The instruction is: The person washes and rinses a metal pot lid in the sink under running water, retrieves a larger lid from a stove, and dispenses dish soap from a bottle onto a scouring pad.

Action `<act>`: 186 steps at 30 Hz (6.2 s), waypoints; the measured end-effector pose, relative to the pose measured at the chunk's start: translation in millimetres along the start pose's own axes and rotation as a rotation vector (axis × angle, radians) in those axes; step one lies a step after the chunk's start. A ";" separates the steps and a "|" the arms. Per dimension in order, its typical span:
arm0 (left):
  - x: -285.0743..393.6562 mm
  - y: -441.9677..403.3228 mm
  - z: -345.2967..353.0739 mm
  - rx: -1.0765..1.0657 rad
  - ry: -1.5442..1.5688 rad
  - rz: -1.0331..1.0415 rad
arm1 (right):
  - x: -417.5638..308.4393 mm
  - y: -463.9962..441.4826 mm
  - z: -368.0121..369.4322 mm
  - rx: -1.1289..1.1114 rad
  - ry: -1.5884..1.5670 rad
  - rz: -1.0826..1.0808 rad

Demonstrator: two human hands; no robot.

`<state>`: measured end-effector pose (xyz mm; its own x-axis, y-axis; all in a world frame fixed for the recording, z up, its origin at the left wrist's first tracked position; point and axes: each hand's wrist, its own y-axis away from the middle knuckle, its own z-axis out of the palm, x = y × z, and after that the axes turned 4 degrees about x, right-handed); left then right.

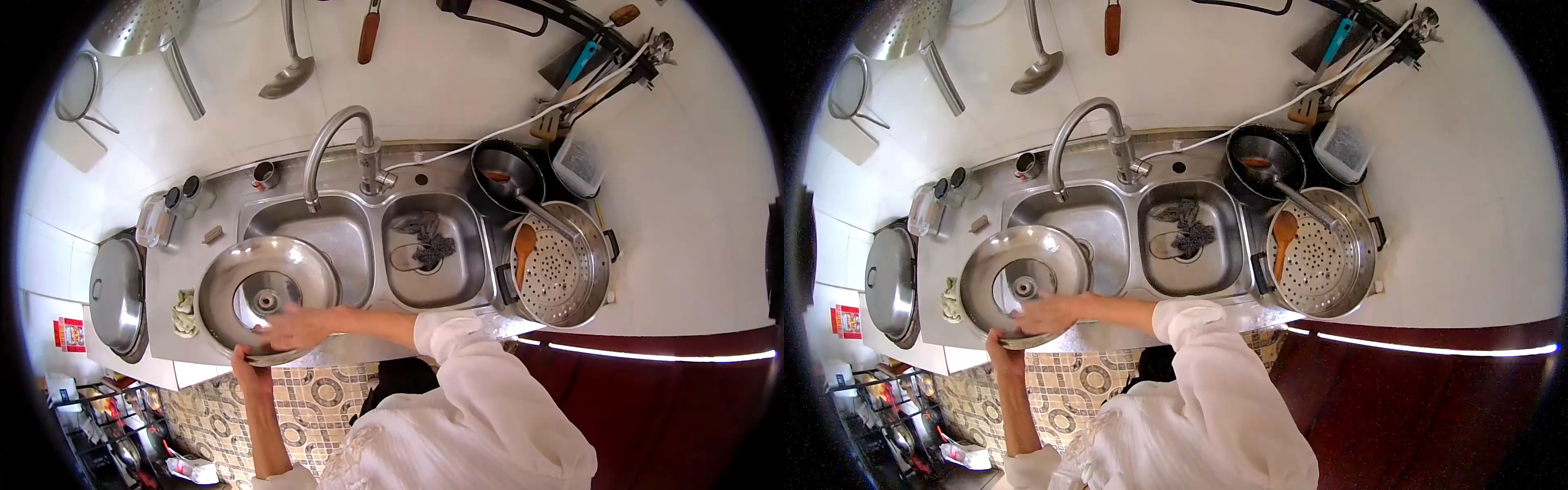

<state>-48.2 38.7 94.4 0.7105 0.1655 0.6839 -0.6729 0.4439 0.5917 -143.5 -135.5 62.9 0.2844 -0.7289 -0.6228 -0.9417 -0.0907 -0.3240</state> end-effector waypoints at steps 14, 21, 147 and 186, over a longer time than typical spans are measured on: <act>-13.9 28.4 21.1 0.035 0.066 0.096 | 68.7 87.4 -60.8 -0.017 0.027 -0.165; -58.4 -15.0 2.1 0.022 0.160 -0.078 | 165.6 80.1 -79.0 1.403 -0.430 1.120; -93.3 -299.4 74.8 -0.475 -1.454 0.704 | 104.2 106.0 -18.6 0.934 -0.431 1.534; -156.5 -181.6 48.2 -1.058 -1.308 0.499 | 126.2 76.3 6.4 1.189 -0.084 1.284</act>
<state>-47.1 -110.3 -99.5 -0.4791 -0.0663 0.8753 0.0330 0.9951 0.0934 -178.4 -230.0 -45.0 -0.4255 0.1038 -0.8990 0.0639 0.9944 0.0846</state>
